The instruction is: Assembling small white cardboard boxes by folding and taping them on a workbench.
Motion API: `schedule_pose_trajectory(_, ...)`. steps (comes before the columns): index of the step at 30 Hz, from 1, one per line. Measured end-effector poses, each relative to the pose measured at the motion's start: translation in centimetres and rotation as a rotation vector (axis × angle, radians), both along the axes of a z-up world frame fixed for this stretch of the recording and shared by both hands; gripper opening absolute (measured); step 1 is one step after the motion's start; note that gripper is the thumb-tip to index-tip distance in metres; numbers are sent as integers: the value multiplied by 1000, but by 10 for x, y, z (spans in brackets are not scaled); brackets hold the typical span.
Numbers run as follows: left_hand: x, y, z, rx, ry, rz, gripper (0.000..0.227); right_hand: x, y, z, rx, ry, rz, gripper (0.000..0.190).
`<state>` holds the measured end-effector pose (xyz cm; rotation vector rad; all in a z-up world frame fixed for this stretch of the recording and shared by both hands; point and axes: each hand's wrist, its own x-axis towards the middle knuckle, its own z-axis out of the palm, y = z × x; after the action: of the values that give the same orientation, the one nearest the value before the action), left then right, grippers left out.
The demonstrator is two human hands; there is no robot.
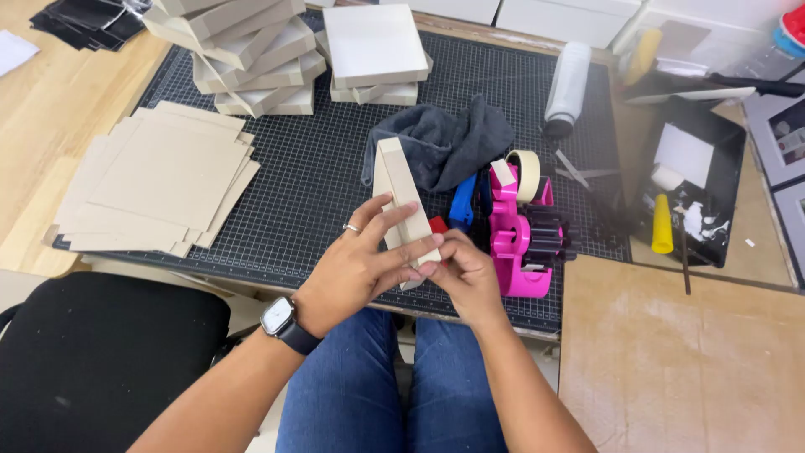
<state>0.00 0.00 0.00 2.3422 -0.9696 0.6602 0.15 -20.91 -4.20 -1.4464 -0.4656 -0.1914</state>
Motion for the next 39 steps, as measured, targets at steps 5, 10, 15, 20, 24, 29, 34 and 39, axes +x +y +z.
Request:
schedule_pose_trajectory(5,2,2,6,36,1,-4,50,4,-2,-3,29,-38,33,20)
schedule_pose_trajectory(10,3,4,14,108,1,-14,55,-1,-6,4,10,-17,50,15)
schedule_pose_trajectory(15,3,4,17,206,80,1,56,7,-11,-15,72,49,66,11)
schedule_pose_trajectory(20,8,6,28,271,-6,24,53,1,-18,-2,15,79,103,6)
schedule_pose_trajectory(24,21,2,54,402,-73,-68,62,2,-27,-42,-227,109,-128,24)
schedule_pose_trajectory(29,38,-18,74,605,23,-176,71,7,-13,-78,-848,-188,-560,18)
schedule_pose_trajectory(34,45,-12,62,670,213,-192,44,21,-13,-107,-1128,-112,-697,31)
schedule_pose_trajectory(39,25,13,79,403,593,-169,36,23,-18,-73,-832,283,-461,70)
